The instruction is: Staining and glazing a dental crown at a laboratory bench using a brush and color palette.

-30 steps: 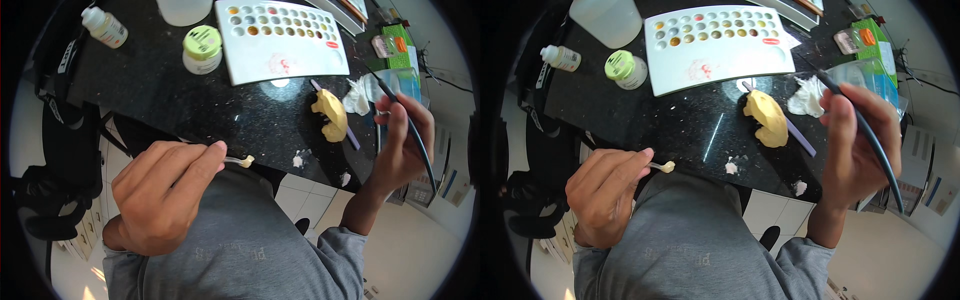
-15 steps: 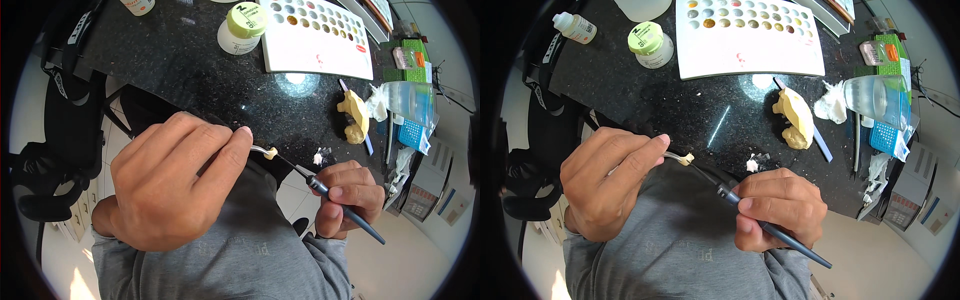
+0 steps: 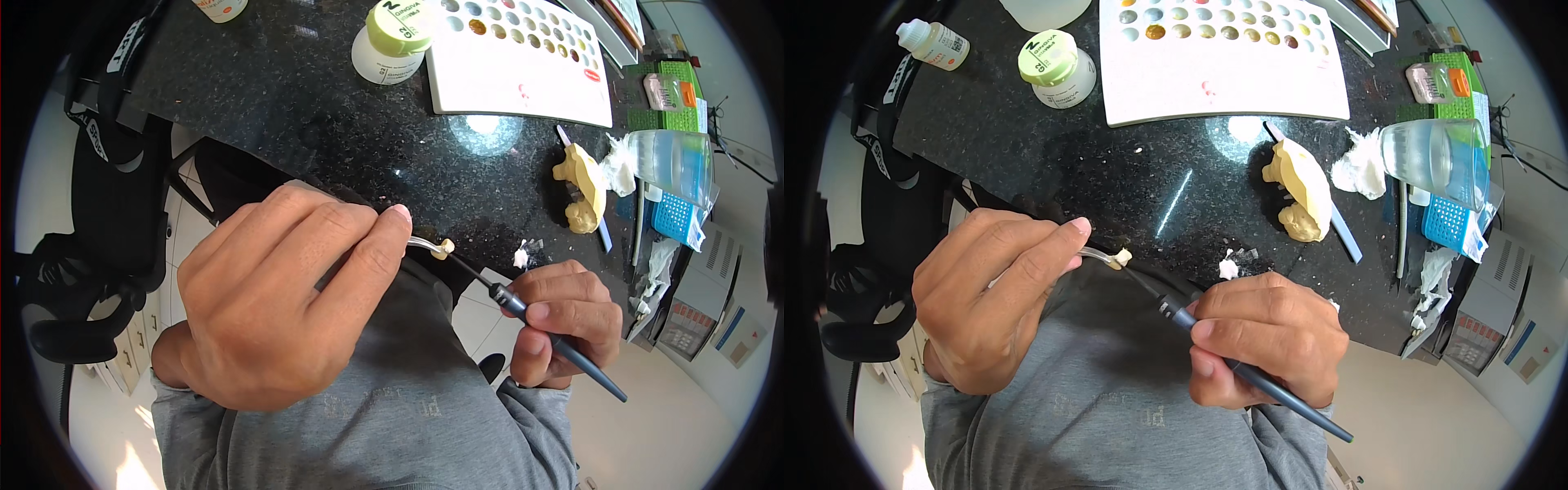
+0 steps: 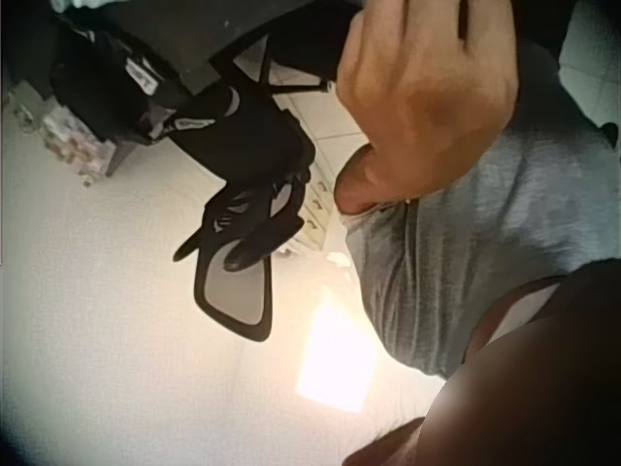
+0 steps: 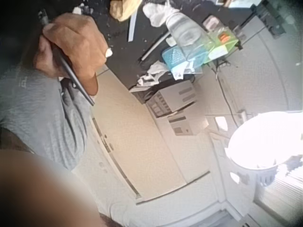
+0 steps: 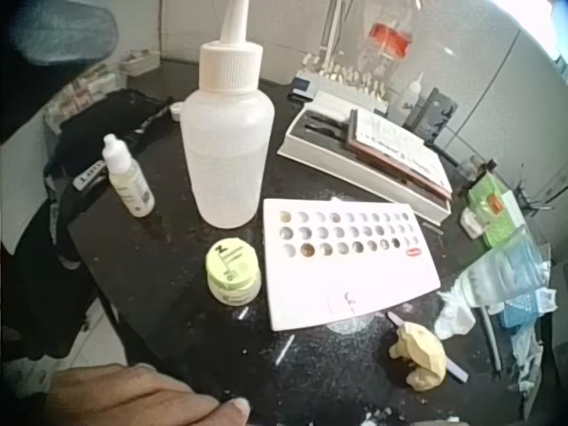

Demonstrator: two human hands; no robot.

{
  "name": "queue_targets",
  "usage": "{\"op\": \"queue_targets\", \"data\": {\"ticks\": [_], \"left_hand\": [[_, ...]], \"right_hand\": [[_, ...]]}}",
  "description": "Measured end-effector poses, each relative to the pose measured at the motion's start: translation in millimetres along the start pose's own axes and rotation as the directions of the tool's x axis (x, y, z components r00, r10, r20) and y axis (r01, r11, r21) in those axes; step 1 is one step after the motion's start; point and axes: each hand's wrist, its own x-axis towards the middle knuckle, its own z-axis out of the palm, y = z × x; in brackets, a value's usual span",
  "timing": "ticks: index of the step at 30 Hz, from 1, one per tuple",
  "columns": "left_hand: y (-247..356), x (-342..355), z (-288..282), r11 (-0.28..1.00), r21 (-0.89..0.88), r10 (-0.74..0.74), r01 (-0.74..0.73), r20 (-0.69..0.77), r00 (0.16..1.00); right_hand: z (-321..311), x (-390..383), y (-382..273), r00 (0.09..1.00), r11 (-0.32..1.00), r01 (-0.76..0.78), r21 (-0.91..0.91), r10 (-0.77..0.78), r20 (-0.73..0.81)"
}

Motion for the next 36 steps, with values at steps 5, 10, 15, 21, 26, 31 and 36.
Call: {"op": "queue_targets", "data": {"ticks": [5, 10, 15, 21, 26, 31, 36], "left_hand": [[-0.5, -0.5, -0.7, 1.0, -0.008, 0.006, -0.006, 0.002, 1.0], [-0.5, 0.1, -2.1, 1.0, -0.004, 0.012, -0.012, 0.024, 1.0], [-1.3, -1.0, -1.0, 1.0, -0.008, 0.013, -0.013, 0.024, 1.0], [-1.0, -0.7, -1.2, 1.0, -0.01, 0.005, -0.005, 0.024, 1.0], [-0.7, -0.2, -1.2, 1.0, -0.004, 0.007, -0.007, 0.022, 1.0], [0.7, 0.5, -2.4, 1.0, 0.001, -0.003, 0.003, 0.025, 1.0], [2.2, 1.8, -2.8, 1.0, -0.005, -0.012, 0.012, 0.029, 1.0]], "right_hand": [[0.0, -0.3, -0.4, 1.0, 1.0, -0.013, -0.003, 0.013, -0.013], [-0.6, 2.5, 0.0, 1.0, 1.0, -0.001, 0.013, 0.001, 0.018], [0.2, 4.3, 1.5, 0.999, 1.0, 0.011, 0.029, -0.012, 0.034], [-1.8, 2.1, 2.1, 1.0, 1.0, 0.02, 0.016, -0.02, 0.015], [-2.0, 2.2, 1.0, 1.0, 1.0, 0.015, 0.017, -0.015, 0.023], [0.4, 2.9, 1.0, 1.0, 0.999, 0.018, 0.034, -0.018, 0.01], [-1.3, -0.4, 2.8, 0.998, 0.998, 0.055, -0.034, -0.054, 0.036]]}}
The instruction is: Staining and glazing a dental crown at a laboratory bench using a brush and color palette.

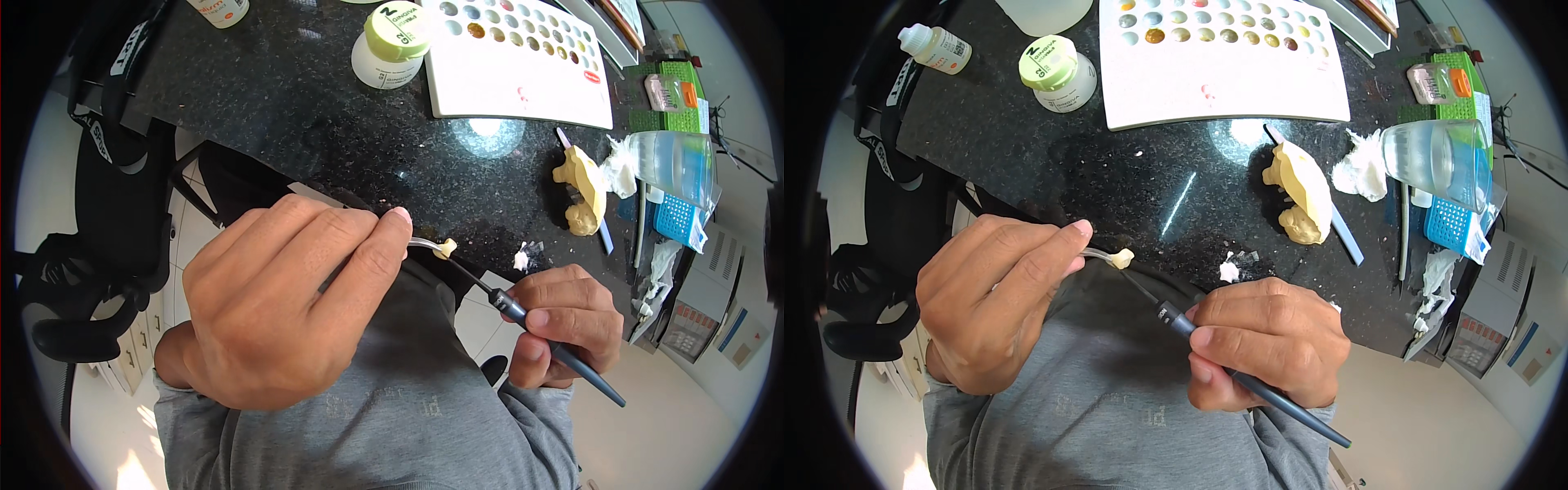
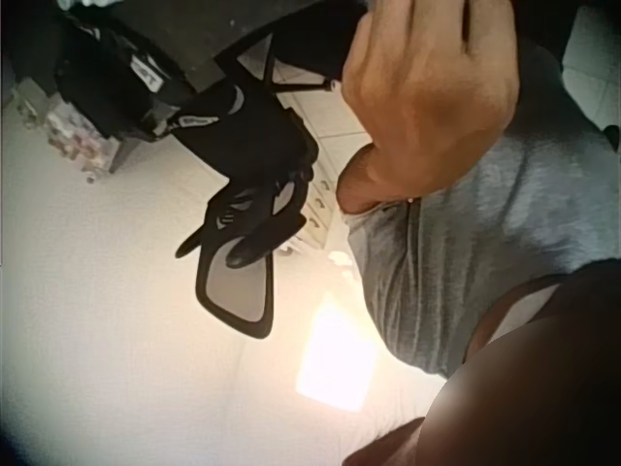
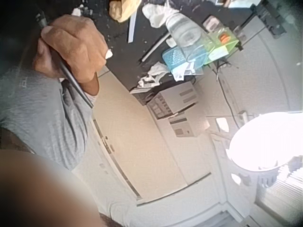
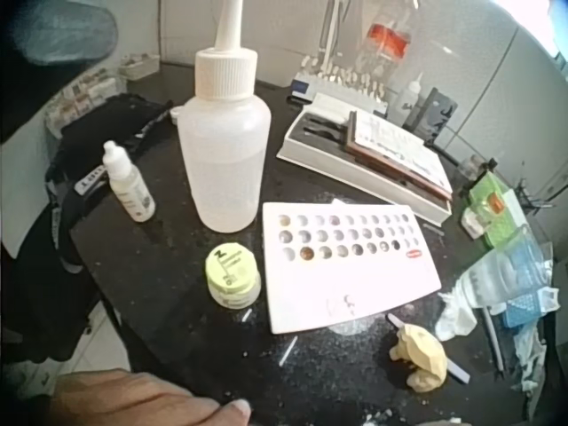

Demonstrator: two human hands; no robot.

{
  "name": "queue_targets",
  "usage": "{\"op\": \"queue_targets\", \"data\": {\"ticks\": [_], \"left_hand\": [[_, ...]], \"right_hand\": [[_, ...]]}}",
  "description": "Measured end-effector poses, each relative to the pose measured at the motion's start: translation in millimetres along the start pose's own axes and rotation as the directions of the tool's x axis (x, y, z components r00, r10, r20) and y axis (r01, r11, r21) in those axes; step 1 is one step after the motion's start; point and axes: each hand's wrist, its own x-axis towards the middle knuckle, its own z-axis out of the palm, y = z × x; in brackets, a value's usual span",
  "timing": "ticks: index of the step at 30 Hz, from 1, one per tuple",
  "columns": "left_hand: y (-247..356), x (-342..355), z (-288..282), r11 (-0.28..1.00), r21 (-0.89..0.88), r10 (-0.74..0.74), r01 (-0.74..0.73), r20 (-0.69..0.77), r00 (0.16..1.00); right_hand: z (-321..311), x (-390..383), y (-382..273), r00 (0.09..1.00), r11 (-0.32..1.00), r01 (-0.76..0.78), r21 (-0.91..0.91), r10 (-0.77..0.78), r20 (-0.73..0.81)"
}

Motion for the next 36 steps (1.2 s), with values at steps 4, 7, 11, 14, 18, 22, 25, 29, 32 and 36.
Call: {"op": "queue_targets", "data": {"ticks": [4, 7, 11, 14, 18, 22, 25, 29, 32, 36], "left_hand": [[0.9, 0.6, -1.2, 1.0, 0.008, 0.005, -0.006, 0.013, 1.0], [1.7, 0.8, -1.8, 1.0, 0.014, 0.002, -0.002, 0.016, 1.0], [2.9, 0.8, -1.1, 1.0, 0.013, -0.006, 0.006, 0.008, 1.0], [2.5, -0.1, -1.1, 1.0, 0.013, -0.006, 0.006, 0.006, 1.0], [2.1, 0.2, -1.7, 1.0, 0.004, -0.007, 0.007, 0.011, 1.0], [2.2, 1.5, -2.7, 1.0, 0.006, -0.012, 0.012, 0.029, 1.0], [2.3, 0.9, -3.2, 1.0, 0.012, -0.015, 0.014, 0.032, 0.999], [4.0, 2.5, -5.3, 1.0, 0.005, -0.022, 0.022, 0.047, 0.999], [5.9, 4.4, -7.3, 0.999, -0.012, -0.05, 0.051, 0.067, 0.997], [2.5, 1.1, -0.6, 0.92, -0.286, -0.245, 0.269, 0.117, 0.963]], "right_hand": [[3.8, 3.7, -2.3, 1.0, 1.0, -0.003, 0.017, 0.004, -0.027], [3.8, 4.5, -1.7, 1.0, 1.0, 0.016, 0.015, -0.016, -0.009], [4.9, 2.4, -3.7, 1.0, 1.0, 0.004, -0.003, -0.004, -0.027], [4.3, -0.6, -3.0, 0.999, 1.0, 0.0, 0.005, 0.001, -0.034], [3.4, -0.7, -3.9, 0.998, 1.0, -0.013, -0.018, 0.012, -0.057], [3.4, 1.2, -2.2, 1.0, 0.999, 0.021, 0.05, -0.02, -0.018], [3.7, -1.4, -1.5, 0.997, 1.0, 0.006, 0.024, -0.004, -0.074], [3.1, 2.2, -2.0, 0.999, 0.999, 0.01, 0.035, -0.009, -0.035], [-0.6, 0.6, -1.6, 0.999, 0.994, 0.03, 0.109, -0.027, -0.023], [-3.7, -1.7, -1.6, 0.996, 0.989, -0.01, 0.149, 0.022, -0.081]]}}
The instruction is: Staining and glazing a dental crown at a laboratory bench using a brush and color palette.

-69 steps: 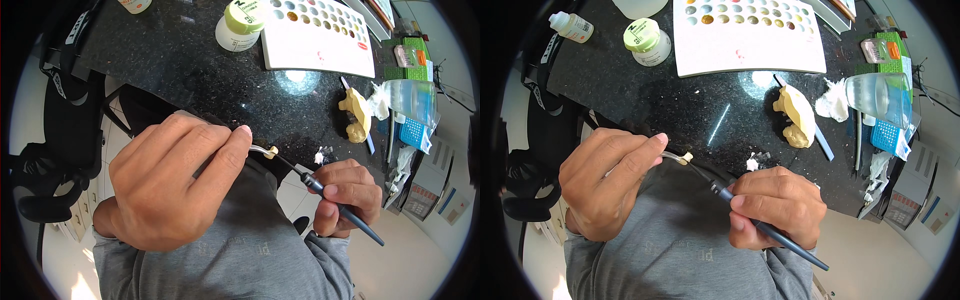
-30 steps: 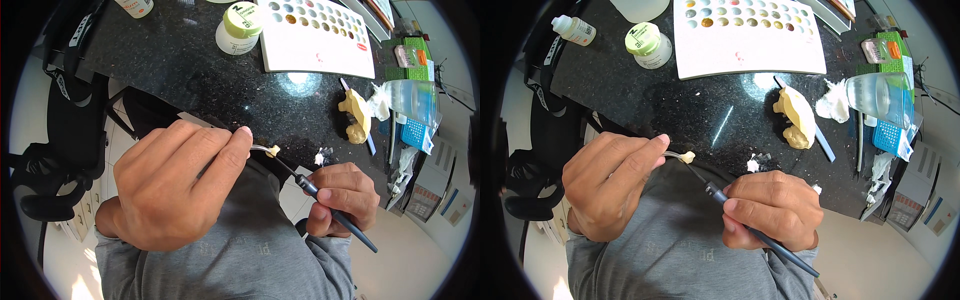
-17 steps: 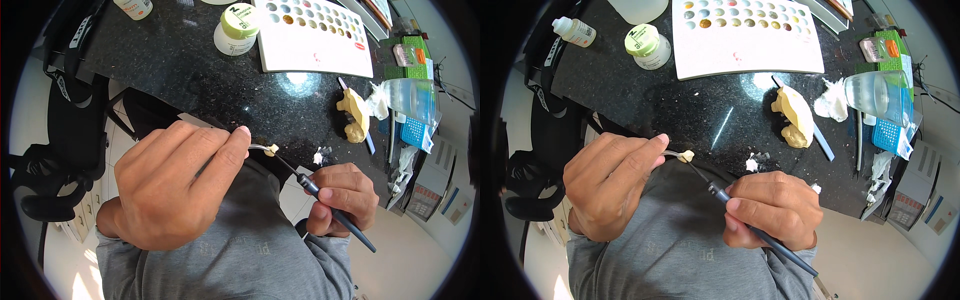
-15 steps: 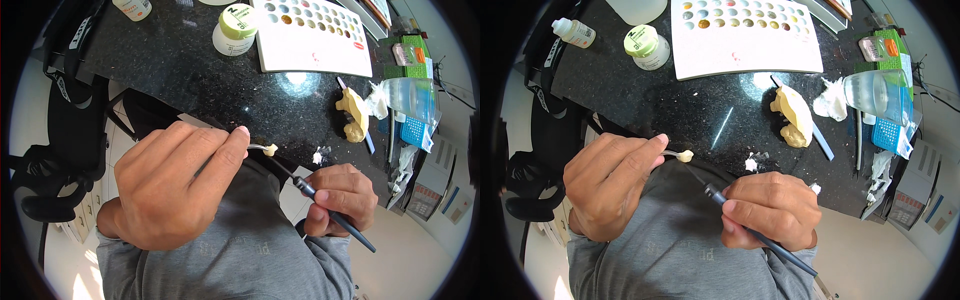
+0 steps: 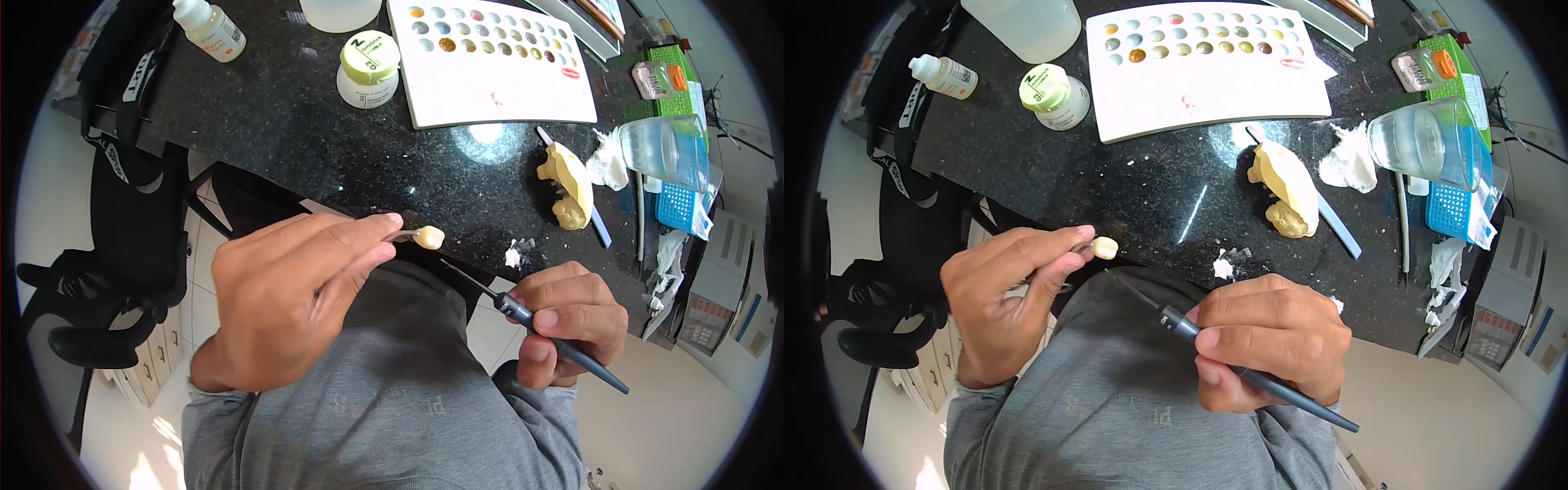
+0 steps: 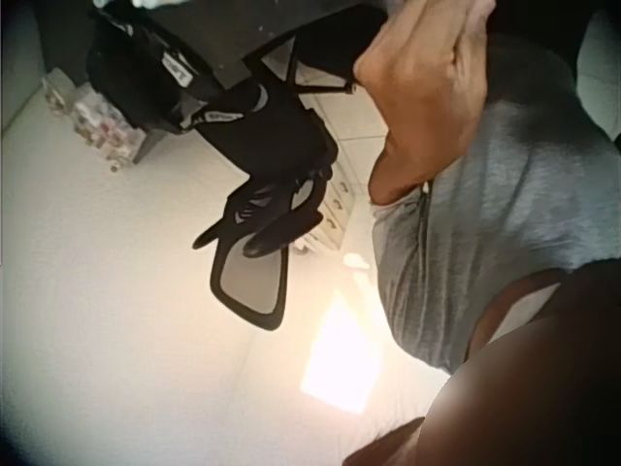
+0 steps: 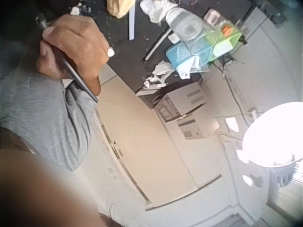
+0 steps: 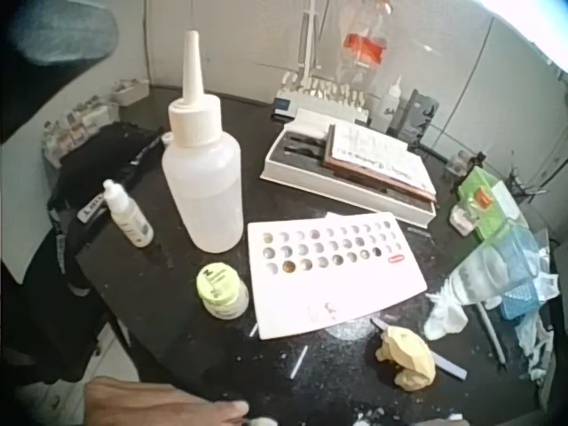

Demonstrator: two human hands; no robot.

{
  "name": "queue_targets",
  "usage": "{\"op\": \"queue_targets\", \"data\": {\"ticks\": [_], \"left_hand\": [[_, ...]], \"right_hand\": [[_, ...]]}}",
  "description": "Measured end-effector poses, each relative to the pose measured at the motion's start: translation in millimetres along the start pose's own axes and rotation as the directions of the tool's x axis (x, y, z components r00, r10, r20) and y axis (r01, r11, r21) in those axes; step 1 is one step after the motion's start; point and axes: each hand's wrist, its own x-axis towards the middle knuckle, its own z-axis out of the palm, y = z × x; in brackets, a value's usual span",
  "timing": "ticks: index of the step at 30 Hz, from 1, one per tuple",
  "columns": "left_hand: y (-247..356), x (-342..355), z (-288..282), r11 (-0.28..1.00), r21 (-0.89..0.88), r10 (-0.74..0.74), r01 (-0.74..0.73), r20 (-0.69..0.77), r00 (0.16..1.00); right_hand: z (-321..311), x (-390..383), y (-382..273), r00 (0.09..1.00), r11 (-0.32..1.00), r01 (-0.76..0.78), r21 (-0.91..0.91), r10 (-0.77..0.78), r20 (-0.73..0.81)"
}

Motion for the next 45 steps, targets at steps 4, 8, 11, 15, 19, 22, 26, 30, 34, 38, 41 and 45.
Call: {"op": "queue_targets", "data": {"ticks": [4, 8, 11, 15, 19, 22, 26, 30, 34, 38, 41, 45], "left_hand": [[-7.5, -9.5, 10.5, 0.885, -0.42, -0.241, 0.202, -0.043, 0.97], [-9.2, -13.9, 13.7, 0.807, -0.537, -0.283, 0.246, 0.014, 0.959], [-6.9, -13.8, 13.0, 0.496, -0.744, -0.449, 0.447, 0.221, 0.866], [-13.9, -16.9, 15.3, 0.207, -0.833, -0.379, 0.512, 0.415, 0.827], [-17.4, -18.7, 17.2, 0.124, -0.852, -0.335, 0.509, 0.447, 0.829], [-18.9, -18.1, 17.4, 0.126, -0.851, -0.329, 0.51, 0.449, 0.831], [-19.2, -18.2, 16.9, 0.113, -0.855, -0.32, 0.507, 0.451, 0.833], [-19.8, -18.4, 16.7, 0.098, -0.851, -0.321, 0.515, 0.463, 0.826], [-20.2, -18.2, 16.2, 0.08, -0.852, -0.314, 0.518, 0.472, 0.824], [-20.6, -17.8, 15.6, 0.077, -0.849, -0.304, 0.523, 0.479, 0.823], [-20.9, -18.6, 15.7, 0.061, -0.855, -0.309, 0.515, 0.474, 0.824], [-21.6, -18.8, 15.4, 0.049, -0.855, -0.302, 0.516, 0.479, 0.824]], "right_hand": [[4.7, 1.7, 0.0, 1.0, 0.998, 0.028, -0.052, -0.029, -0.012], [6.9, 4.3, 2.6, 0.999, 0.995, 0.037, -0.093, -0.038, -0.008], [9.5, 6.3, 2.0, 1.0, 0.997, 0.01, -0.074, -0.012, -0.021], [15.3, 11.9, 1.4, 1.0, 0.995, -0.022, -0.093, 0.021, -0.01], [19.9, 15.1, 5.1, 0.999, 1.0, 0.008, -0.024, -0.009, -0.036], [22.9, 18.2, 6.3, 0.999, 1.0, 0.0, 0.025, 0.002, -0.052], [24.3, 23.5, 5.5, 1.0, 1.0, 0.011, -0.006, -0.011, -0.009], [26.2, 24.9, 7.7, 0.999, 0.999, 0.038, -0.013, -0.038, -0.013], [25.8, 22.7, 5.2, 0.999, 1.0, 0.03, -0.009, -0.03, -0.012], [25.9, 25.4, 6.3, 0.998, 0.998, 0.053, -0.017, -0.054, -0.016], [27.2, 24.6, 8.2, 0.999, 0.999, 0.047, -0.017, -0.047, -0.006], [27.2, 22.1, 6.9, 0.999, 0.999, 0.038, -0.004, -0.038, -0.019]]}}
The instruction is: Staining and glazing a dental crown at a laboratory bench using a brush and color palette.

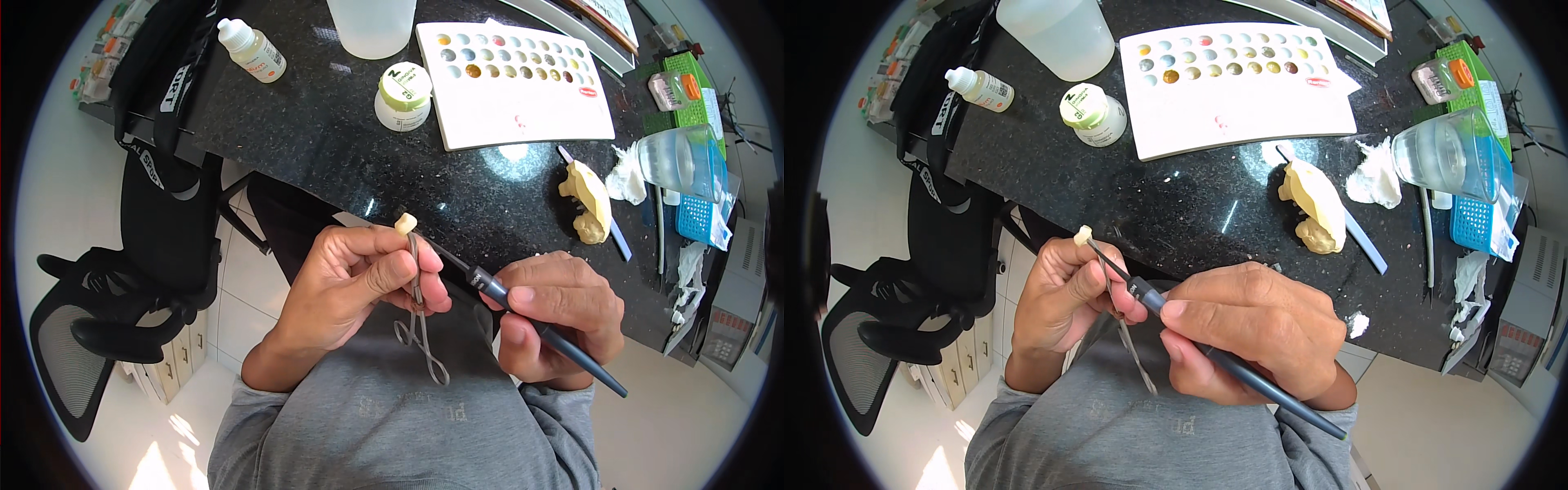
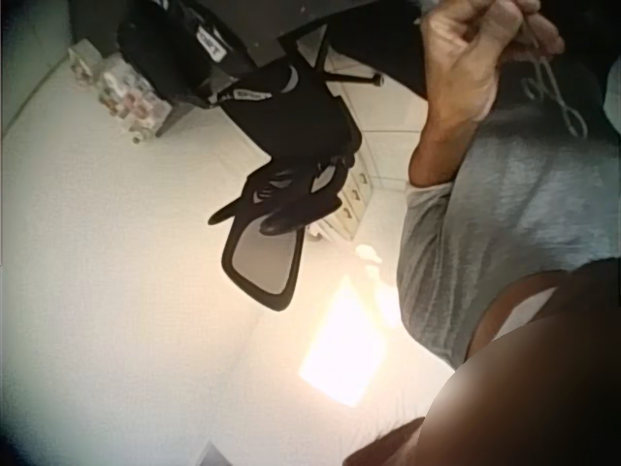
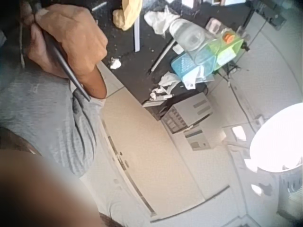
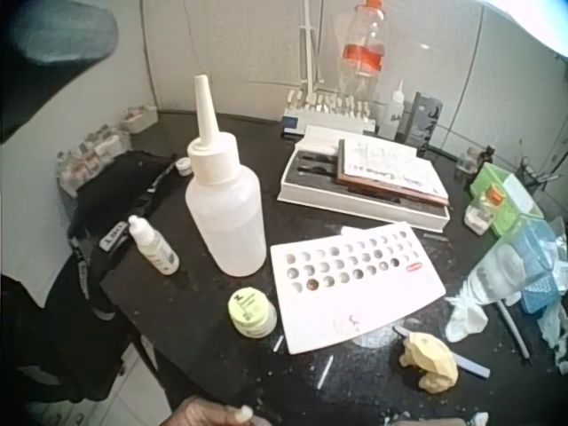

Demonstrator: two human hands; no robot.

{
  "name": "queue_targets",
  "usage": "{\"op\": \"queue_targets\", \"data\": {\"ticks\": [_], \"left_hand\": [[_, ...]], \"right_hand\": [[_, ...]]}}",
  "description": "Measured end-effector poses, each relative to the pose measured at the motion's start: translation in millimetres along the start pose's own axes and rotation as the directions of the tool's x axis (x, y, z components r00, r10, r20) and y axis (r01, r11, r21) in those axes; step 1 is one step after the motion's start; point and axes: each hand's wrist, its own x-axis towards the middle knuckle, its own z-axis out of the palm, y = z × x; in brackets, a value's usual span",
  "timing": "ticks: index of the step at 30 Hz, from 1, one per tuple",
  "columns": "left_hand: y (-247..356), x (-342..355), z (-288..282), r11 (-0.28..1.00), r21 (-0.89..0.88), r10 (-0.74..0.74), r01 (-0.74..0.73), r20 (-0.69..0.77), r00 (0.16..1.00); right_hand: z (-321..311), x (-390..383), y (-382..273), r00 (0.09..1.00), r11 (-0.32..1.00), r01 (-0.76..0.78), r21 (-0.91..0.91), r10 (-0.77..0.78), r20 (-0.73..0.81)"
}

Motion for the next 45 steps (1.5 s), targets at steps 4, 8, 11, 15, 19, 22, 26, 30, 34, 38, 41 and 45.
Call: {"op": "queue_targets", "data": {"ticks": [4, 8, 11, 15, 19, 22, 26, 30, 34, 38, 41, 45], "left_hand": [[-0.1, -0.1, 0.9, 1.0, -0.017, -0.004, 0.004, 0.0, 1.0], [-1.3, 0.4, 0.9, 1.0, -0.012, -0.003, 0.003, 0.01, 1.0], [-2.2, 3.2, 4.5, 1.0, -0.002, 0.003, -0.003, -0.023, 1.0], [-9.7, 1.9, 5.7, 0.991, 0.106, 0.091, -0.088, -0.021, 0.996], [-15.0, -0.9, 7.8, 0.987, 0.123, 0.1, -0.105, 0.044, 0.994], [-19.6, 4.8, 10.8, 0.989, 0.1, 0.102, -0.109, 0.071, 0.992], [-21.6, 11.7, 14.5, 0.978, 0.169, 0.113, -0.123, 0.068, 0.991], [-22.0, 12.3, 14.1, 0.972, 0.194, 0.121, -0.133, 0.072, 0.99], [-21.3, 12.0, 15.3, 0.974, 0.19, 0.112, -0.123, 0.068, 0.991], [-21.1, 11.3, 14.8, 0.976, 0.18, 0.11, -0.12, 0.064, 0.992], [-20.3, 10.3, 13.1, 0.981, 0.164, 0.1, -0.108, 0.053, 0.994], [-16.3, 12.4, 16.6, 0.991, 0.117, 0.055, -0.064, 0.073, 0.996]], "right_hand": [[-1.8, 1.7, 1.3, 1.0, 1.0, 0.011, -0.009, -0.011, 0.007], [-3.6, -1.2, -0.7, 1.0, 1.0, -0.001, 0.012, 0.001, 0.007], [-11.6, -4.1, -7.7, 0.996, 0.999, 0.007, 0.034, -0.004, -0.089], [-56.7, 5.5, -13.5, 0.946, 0.943, 0.017, -0.332, -0.123, -0.3], [-74.8, 32.0, -16.1, 0.935, 0.829, -0.188, -0.526, -0.013, -0.354], [-83.5, 36.6, -3.7, 0.954, 0.801, -0.234, -0.551, 0.081, -0.287], [-84.2, 38.0, 12.2, 0.948, 0.798, -0.281, -0.533, 0.144, -0.285], [-86.5, 38.8, 18.2, 0.953, 0.807, -0.274, -0.524, 0.155, -0.26], [-86.8, 38.5, 19.6, 0.957, 0.793, -0.262, -0.549, 0.141, -0.254], [-84.9, 38.9, 20.6, 0.957, 0.789, -0.267, -0.554, 0.151, -0.248], [-80.5, 37.8, 12.3, 0.952, 0.816, -0.236, -0.527, 0.086, -0.293], [-68.8, 16.3, -28.2, 0.964, 0.915, -0.088, -0.394, -0.021, -0.264]]}}
